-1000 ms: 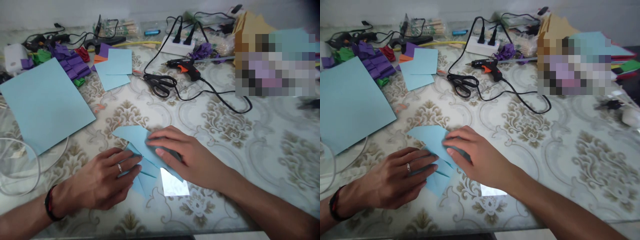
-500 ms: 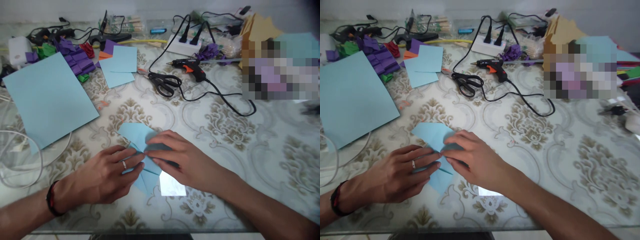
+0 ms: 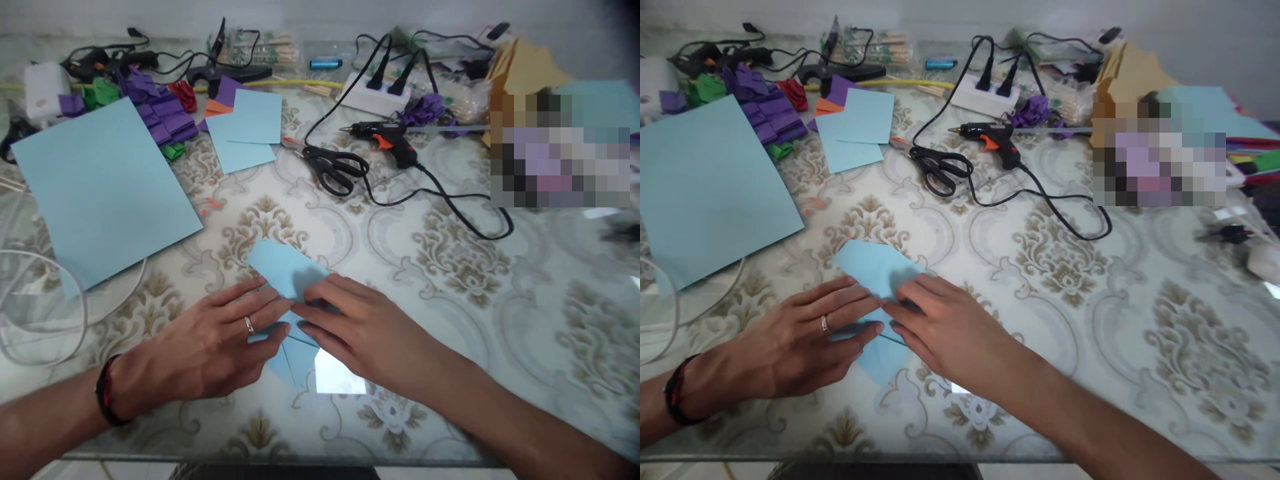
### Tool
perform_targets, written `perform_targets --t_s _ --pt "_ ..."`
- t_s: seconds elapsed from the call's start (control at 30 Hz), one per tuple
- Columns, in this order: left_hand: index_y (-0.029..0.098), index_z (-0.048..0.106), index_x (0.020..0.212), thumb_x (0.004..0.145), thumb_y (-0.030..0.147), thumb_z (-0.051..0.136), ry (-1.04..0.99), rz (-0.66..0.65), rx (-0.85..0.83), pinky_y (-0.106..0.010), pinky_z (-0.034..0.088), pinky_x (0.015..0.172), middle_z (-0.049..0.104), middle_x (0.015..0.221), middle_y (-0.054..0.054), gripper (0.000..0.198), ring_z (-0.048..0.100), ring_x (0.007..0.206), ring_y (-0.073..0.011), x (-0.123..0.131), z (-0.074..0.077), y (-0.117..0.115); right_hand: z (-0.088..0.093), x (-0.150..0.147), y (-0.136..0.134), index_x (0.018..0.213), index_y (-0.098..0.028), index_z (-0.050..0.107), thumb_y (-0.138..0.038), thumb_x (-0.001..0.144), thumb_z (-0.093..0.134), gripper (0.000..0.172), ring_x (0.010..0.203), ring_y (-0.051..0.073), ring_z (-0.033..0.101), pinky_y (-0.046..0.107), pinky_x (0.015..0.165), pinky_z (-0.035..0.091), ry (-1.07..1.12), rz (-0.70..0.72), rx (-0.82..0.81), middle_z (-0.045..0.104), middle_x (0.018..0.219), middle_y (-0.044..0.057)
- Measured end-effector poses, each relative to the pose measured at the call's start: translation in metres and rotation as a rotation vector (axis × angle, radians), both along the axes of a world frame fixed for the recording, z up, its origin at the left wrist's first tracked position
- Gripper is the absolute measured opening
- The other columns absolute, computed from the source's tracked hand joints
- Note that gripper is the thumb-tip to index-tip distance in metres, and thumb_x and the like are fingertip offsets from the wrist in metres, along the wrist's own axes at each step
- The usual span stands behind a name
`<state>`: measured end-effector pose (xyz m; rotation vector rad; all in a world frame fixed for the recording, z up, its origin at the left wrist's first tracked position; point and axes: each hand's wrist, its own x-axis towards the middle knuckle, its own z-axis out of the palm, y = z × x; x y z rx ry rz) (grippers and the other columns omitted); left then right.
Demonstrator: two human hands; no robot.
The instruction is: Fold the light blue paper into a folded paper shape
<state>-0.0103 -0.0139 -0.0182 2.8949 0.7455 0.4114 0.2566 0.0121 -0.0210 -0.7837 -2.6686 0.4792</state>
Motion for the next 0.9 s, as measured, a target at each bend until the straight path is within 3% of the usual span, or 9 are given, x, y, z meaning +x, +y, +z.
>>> perform_targets --t_s 0.13,0.43,0.6,0.73,0.9 --pt "0.023 0.069 0.126 0.097 0.029 0.063 0.021 0.060 0.001 -0.046 0.035 0.123 0.066 0.144 -0.008 0.029 0.058 0.135 -0.0240 -0.001 0.001 -0.002 0.003 0.001 -0.002 0.122 -0.012 0.071 -0.026 0.104 0.057 0.026 0.094 0.026 0.064 0.045 0.086 0.058 -0.055 0.002 0.038 0.070 0.106 0.009" --pt "0.017 0.064 0.133 0.094 0.016 0.061 -0.006 0.001 -0.147 -0.056 0.044 0.120 0.056 0.153 -0.016 0.039 0.041 0.152 -0.0370 -0.003 0.003 0.003 0.013 0.003 -0.008 0.111 -0.016 0.073 -0.028 0.105 0.056 0.022 0.091 0.025 0.065 0.042 0.077 0.056 -0.193 -0.011 0.064 0.069 0.098 0.007" --pt "0.019 0.064 0.131 0.093 0.020 0.062 0.044 0.014 -0.198 -0.062 0.038 0.123 0.040 0.165 -0.017 0.039 0.023 0.158 -0.0429 -0.003 0.004 0.003 0.012 0.002 -0.009 0.120 -0.015 0.072 -0.030 0.106 0.054 0.027 0.098 0.027 0.065 0.045 0.084 0.057 -0.185 -0.028 0.050 0.071 0.108 0.010" --pt "0.025 0.065 0.131 0.095 0.026 0.063 0.105 0.050 -0.237 -0.066 0.028 0.127 0.031 0.171 -0.013 0.036 0.021 0.159 -0.0424 -0.001 0.004 0.002 0.006 -0.002 -0.009 0.129 -0.010 0.069 -0.028 0.106 0.051 0.034 0.099 0.029 0.065 0.046 0.086 0.060 -0.162 -0.081 0.055 0.070 0.111 0.013" --pt "0.024 0.066 0.127 0.094 0.029 0.066 0.098 0.066 -0.241 -0.066 0.028 0.126 0.028 0.172 -0.014 0.034 0.021 0.158 -0.0448 0.001 0.003 0.000 0.002 -0.008 -0.009 0.139 -0.004 0.060 -0.031 0.108 0.046 0.044 0.094 0.030 0.065 0.047 0.078 0.064 -0.206 -0.170 0.035 0.068 0.106 0.015"
